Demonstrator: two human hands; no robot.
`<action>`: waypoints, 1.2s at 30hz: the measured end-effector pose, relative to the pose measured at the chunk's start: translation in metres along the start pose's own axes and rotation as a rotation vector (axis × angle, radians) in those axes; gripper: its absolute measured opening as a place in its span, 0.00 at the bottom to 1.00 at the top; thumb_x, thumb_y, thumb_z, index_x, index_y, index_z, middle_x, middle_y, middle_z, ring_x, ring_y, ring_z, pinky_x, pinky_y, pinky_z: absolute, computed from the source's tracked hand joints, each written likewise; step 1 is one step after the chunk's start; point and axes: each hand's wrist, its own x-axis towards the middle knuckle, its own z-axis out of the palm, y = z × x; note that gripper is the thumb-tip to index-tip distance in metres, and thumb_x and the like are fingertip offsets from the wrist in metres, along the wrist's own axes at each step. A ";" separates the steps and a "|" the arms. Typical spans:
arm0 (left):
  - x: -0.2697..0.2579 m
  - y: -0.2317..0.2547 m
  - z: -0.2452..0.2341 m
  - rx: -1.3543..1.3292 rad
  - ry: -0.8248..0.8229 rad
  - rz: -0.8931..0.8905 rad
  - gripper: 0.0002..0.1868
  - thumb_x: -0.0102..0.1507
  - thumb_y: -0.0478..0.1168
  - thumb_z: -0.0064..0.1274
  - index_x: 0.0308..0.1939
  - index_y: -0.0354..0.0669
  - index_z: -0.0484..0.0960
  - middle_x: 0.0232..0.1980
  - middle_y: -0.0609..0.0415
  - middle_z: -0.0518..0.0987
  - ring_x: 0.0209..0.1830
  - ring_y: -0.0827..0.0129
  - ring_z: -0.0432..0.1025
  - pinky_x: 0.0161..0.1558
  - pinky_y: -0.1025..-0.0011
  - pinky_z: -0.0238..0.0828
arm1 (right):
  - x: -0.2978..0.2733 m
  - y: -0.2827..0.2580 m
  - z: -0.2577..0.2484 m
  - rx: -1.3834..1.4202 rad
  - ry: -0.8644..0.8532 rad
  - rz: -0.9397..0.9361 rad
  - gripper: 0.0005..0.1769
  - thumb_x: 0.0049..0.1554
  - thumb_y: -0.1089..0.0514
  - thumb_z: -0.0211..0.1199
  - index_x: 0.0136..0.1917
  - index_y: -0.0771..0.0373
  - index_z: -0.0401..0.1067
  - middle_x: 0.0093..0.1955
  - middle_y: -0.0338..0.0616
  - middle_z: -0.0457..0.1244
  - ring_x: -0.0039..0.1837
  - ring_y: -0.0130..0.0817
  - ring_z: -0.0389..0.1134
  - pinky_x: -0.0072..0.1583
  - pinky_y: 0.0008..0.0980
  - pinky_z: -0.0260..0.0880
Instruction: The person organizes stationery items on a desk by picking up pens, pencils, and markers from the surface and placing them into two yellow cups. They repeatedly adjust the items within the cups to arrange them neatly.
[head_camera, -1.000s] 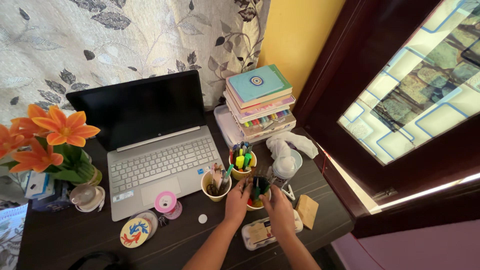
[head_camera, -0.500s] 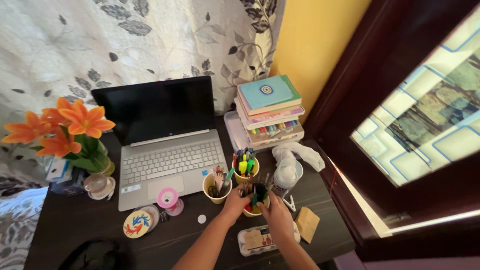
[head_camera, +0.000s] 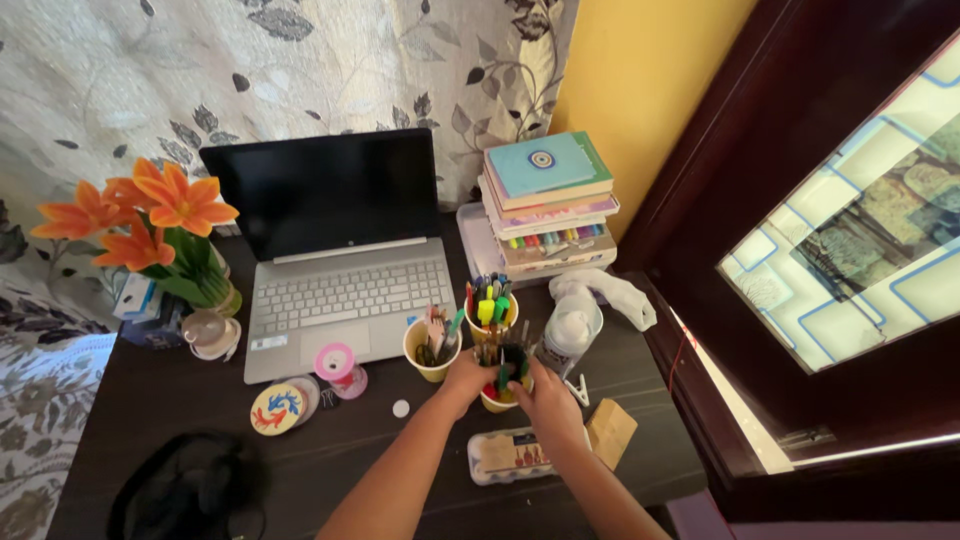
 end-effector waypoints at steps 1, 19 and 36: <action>-0.002 -0.001 0.001 0.003 0.023 0.019 0.21 0.54 0.37 0.66 0.51 0.37 0.85 0.46 0.51 0.87 0.44 0.70 0.80 0.46 0.71 0.75 | -0.001 0.001 0.000 -0.004 0.002 -0.015 0.31 0.56 0.46 0.66 0.67 0.62 0.67 0.58 0.55 0.68 0.58 0.57 0.69 0.56 0.50 0.69; -0.074 0.024 -0.001 -0.176 0.043 0.095 0.30 0.59 0.39 0.60 0.65 0.36 0.75 0.52 0.51 0.82 0.49 0.71 0.75 0.50 0.73 0.71 | -0.006 0.001 -0.009 -0.016 -0.038 -0.003 0.28 0.57 0.47 0.64 0.68 0.59 0.67 0.54 0.55 0.69 0.54 0.56 0.70 0.52 0.51 0.69; -0.073 0.019 -0.024 -0.083 -0.067 -0.060 0.25 0.66 0.52 0.52 0.63 0.45 0.79 0.52 0.56 0.83 0.50 0.70 0.78 0.47 0.66 0.80 | 0.006 0.011 0.015 0.270 -0.183 0.230 0.28 0.61 0.48 0.57 0.72 0.54 0.64 0.37 0.57 0.73 0.38 0.40 0.78 0.41 0.39 0.73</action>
